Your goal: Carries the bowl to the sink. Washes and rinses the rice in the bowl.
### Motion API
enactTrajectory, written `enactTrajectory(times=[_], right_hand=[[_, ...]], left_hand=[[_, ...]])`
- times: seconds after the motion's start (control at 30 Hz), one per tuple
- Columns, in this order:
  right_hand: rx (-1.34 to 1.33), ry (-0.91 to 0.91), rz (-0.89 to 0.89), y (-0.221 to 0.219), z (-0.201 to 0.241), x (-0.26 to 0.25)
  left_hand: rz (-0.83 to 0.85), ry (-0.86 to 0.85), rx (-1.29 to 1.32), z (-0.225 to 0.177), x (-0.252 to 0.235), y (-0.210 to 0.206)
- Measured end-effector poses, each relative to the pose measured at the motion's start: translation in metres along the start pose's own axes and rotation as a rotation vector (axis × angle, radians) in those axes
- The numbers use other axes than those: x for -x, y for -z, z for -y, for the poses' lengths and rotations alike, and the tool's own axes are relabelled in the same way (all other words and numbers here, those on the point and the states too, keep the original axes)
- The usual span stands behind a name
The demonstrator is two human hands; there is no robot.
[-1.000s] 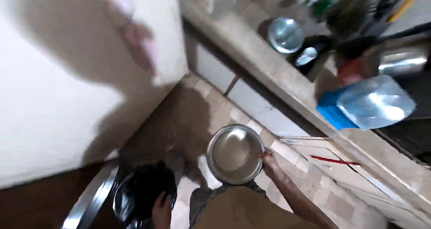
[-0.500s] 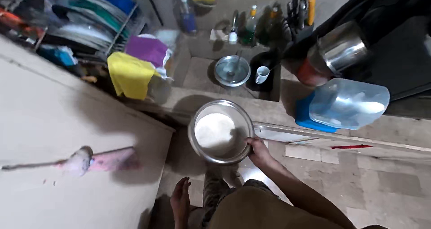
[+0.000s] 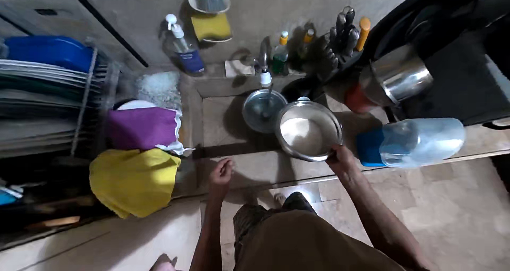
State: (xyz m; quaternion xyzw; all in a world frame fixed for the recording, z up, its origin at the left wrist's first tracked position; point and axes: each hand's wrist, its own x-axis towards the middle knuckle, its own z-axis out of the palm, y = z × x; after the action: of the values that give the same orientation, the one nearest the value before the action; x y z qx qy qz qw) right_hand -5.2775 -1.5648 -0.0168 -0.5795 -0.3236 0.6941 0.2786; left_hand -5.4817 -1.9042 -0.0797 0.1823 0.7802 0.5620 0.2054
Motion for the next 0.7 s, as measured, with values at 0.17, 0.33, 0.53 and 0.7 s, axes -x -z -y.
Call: enactTrajectory(times=[0.17,0.33,0.53,0.7], right_hand=[[0.0,-0.025,-0.073,-0.045,0.02,-0.031],[0.059,-0.047,-0.084,-0.087,0.023,-0.064],[0.123,-0.106,-0.058,-0.136,0.02,-0.089],[0.245,-0.152,0.01,-0.157,0.009,-0.107]], left_hand=[[0.073,0.061,-0.073,-0.032,-0.1,-0.013],[0.071,0.017,-0.152,-0.077,-0.216,-0.029],[0.231,0.058,-0.143,-0.11,-0.41,-0.087],[0.429,0.169,-0.212,-0.091,-0.487,-0.12]])
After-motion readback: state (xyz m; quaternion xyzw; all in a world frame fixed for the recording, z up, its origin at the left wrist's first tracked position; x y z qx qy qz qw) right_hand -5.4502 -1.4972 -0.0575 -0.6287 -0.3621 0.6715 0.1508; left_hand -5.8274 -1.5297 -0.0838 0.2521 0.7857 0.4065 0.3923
